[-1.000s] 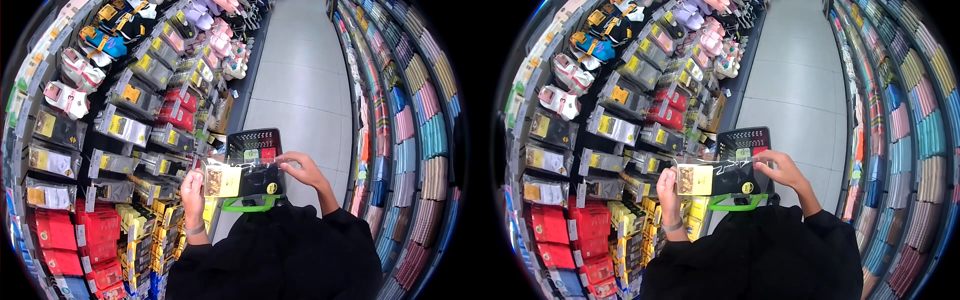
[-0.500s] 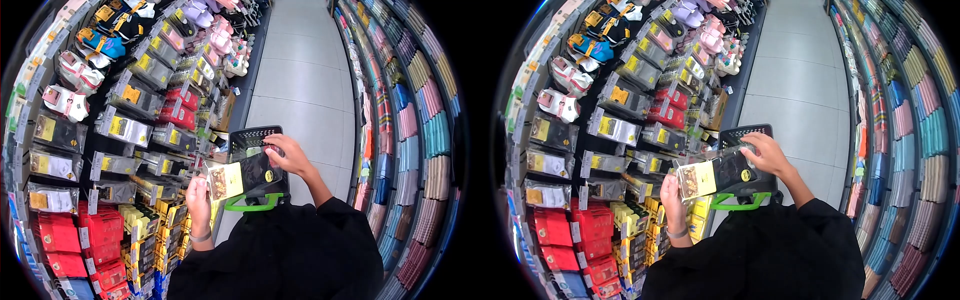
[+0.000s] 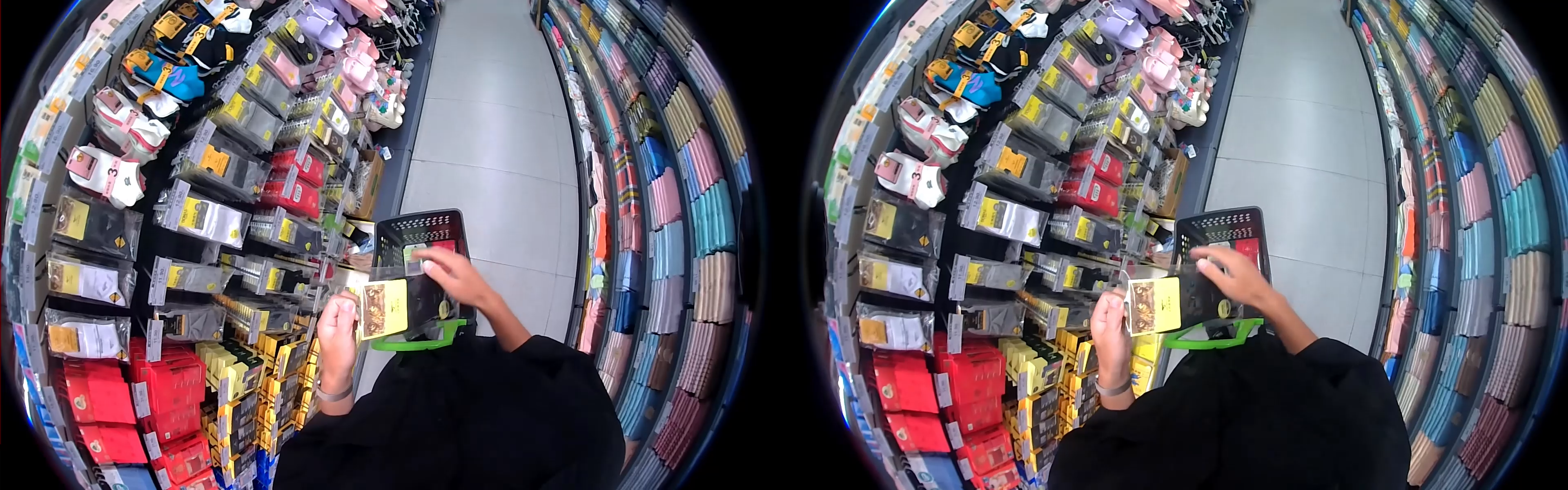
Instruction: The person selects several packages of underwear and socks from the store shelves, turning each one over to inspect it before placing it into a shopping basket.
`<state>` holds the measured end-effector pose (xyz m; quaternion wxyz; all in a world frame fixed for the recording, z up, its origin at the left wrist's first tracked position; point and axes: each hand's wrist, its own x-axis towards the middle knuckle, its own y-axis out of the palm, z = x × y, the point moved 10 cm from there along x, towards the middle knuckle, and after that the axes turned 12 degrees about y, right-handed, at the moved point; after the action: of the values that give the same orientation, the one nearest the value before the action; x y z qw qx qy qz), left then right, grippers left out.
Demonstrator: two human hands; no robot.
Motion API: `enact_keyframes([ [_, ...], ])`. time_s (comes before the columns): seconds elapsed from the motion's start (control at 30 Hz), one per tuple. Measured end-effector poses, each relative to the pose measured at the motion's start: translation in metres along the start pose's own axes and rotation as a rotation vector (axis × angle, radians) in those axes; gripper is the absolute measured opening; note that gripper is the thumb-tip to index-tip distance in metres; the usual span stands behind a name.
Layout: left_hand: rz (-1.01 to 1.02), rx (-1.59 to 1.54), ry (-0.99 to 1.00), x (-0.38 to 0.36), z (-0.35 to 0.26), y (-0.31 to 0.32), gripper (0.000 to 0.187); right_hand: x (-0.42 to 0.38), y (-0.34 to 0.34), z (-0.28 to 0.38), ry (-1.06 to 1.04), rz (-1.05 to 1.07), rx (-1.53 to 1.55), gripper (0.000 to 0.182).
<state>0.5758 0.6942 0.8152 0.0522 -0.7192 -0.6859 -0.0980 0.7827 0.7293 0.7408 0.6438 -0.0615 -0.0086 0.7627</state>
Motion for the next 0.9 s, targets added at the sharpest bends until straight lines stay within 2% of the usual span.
enact_keyframes([
  [0.07, 0.034, 0.096, 0.023, 0.003, -0.001, 0.003, 0.02, -0.002, 0.022, -0.007, 0.052, 0.018, 0.047, 0.032],
  [0.13, 0.015, 0.112, -0.002, 0.004, 0.0, 0.0, 0.021, -0.004, 0.036, -0.026, 0.146, -0.069, -0.023, 0.035],
  [0.2, -0.026, -0.074, -0.099, 0.004, 0.005, -0.001, 0.022, -0.007, 0.056, -0.049, 0.262, -0.027, 0.193, 0.04],
  [0.23, 0.019, -0.287, -0.107, 0.004, 0.004, 0.006, 0.023, -0.007, 0.068, -0.061, 0.348, 0.056, 0.328, 0.041],
  [0.27, 0.017, -0.287, -0.11, 0.005, 0.0, 0.006, 0.023, -0.005, 0.077, -0.072, 0.433, 0.056, 0.479, 0.05],
  [0.3, 0.039, -0.279, -0.091, 0.01, -0.01, 0.012, 0.024, -0.003, 0.117, -0.068, 0.418, 0.535, 0.923, 0.052],
  [0.33, 0.063, -0.271, -0.071, 0.012, -0.017, 0.015, 0.025, -0.014, 0.131, -0.036, 0.369, 1.027, 1.349, 0.054],
  [0.37, 0.078, -0.236, -0.04, 0.015, -0.012, 0.009, 0.025, -0.015, 0.135, -0.025, 0.303, 1.126, 1.451, 0.053],
  [0.4, 0.085, -0.243, -0.04, 0.016, -0.007, 0.006, 0.025, -0.017, 0.129, -0.004, 0.327, 1.106, 1.548, 0.051],
  [0.47, 0.085, -0.013, -0.048, 0.019, 0.007, -0.005, 0.024, -0.019, 0.136, 0.006, 0.394, 1.081, 1.589, 0.051],
  [0.6, 0.169, 0.007, -0.086, 0.014, 0.035, -0.011, 0.019, -0.032, 0.159, 0.024, 0.428, 1.159, 1.544, 0.052],
  [0.67, 0.213, -0.014, -0.112, 0.01, 0.041, -0.008, 0.019, -0.035, 0.164, 0.036, 0.319, 1.232, 1.563, 0.043],
  [0.77, 0.293, -0.101, -0.183, 0.004, 0.042, 0.002, 0.024, -0.04, 0.18, 0.042, 0.226, 1.411, 1.577, 0.04],
  [0.9, 0.279, -0.05, -0.169, 0.006, 0.038, -0.003, 0.029, -0.044, 0.199, 0.034, 0.375, 1.268, 1.526, 0.039],
])
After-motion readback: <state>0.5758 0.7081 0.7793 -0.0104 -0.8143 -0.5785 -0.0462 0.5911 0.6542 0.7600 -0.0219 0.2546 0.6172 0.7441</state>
